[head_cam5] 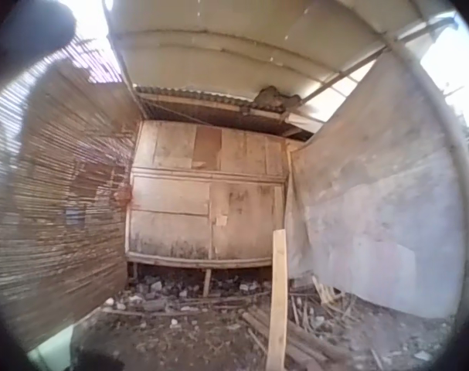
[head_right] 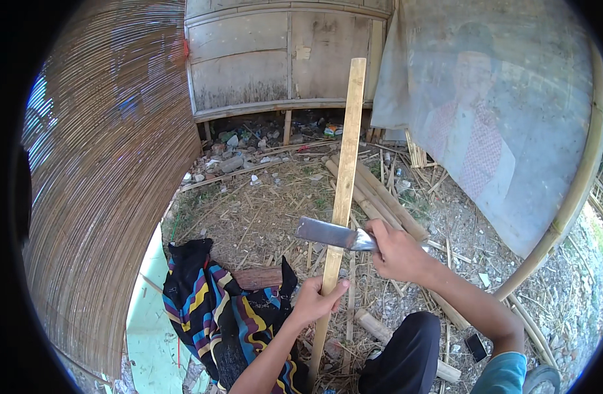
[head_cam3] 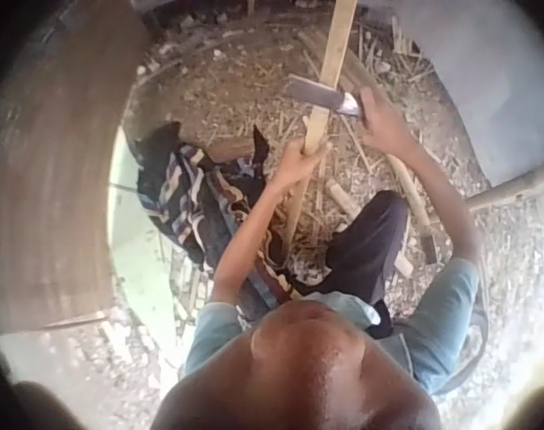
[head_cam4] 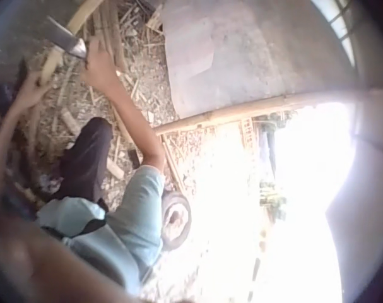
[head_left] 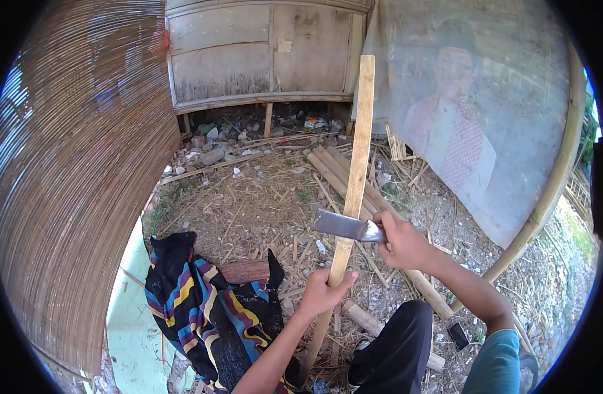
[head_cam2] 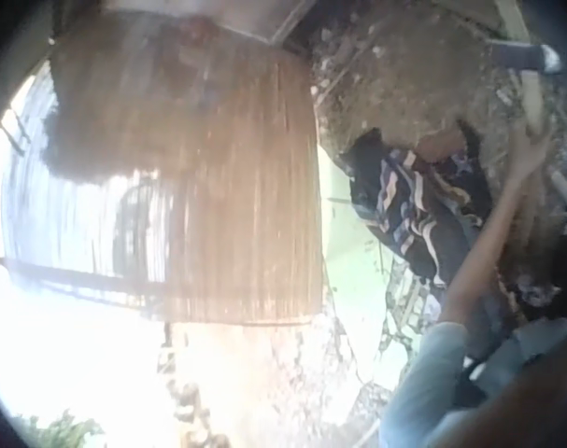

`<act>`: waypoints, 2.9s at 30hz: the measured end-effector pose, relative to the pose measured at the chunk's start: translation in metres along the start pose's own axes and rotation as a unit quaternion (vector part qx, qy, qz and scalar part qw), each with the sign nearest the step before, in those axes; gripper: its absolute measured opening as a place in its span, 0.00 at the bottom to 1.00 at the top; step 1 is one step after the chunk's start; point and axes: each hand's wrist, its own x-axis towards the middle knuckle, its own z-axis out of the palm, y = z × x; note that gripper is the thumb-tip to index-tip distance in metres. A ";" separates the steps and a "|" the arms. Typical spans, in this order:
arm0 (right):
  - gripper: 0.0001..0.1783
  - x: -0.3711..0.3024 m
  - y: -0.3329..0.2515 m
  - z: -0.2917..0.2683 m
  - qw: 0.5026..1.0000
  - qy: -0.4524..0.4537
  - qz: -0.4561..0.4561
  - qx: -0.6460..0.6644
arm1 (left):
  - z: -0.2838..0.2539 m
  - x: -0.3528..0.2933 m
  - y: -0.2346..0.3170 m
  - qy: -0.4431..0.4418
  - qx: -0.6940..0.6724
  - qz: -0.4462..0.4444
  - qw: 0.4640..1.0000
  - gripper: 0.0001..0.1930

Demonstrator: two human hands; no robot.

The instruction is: The person cuts, shaves, and trims bamboo sticks using a knife.

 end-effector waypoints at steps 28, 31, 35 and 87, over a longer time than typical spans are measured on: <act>0.35 0.106 0.033 -0.129 0.957 0.173 0.232 -0.037 | 0.035 -0.009 -0.016 0.075 -0.059 -0.001 0.995 0.30; 0.36 0.114 0.025 -0.168 0.946 0.222 0.189 -0.144 | 0.045 -0.005 -0.035 0.053 0.013 0.054 0.997 0.30; 0.36 0.090 0.020 -0.137 0.964 0.136 0.161 -0.163 | 0.017 -0.001 -0.015 0.094 -0.057 -0.019 0.994 0.29; 0.26 0.004 -0.033 0.018 0.957 -0.090 -0.109 -0.254 | 0.010 0.015 -0.013 0.185 0.042 0.169 0.967 0.14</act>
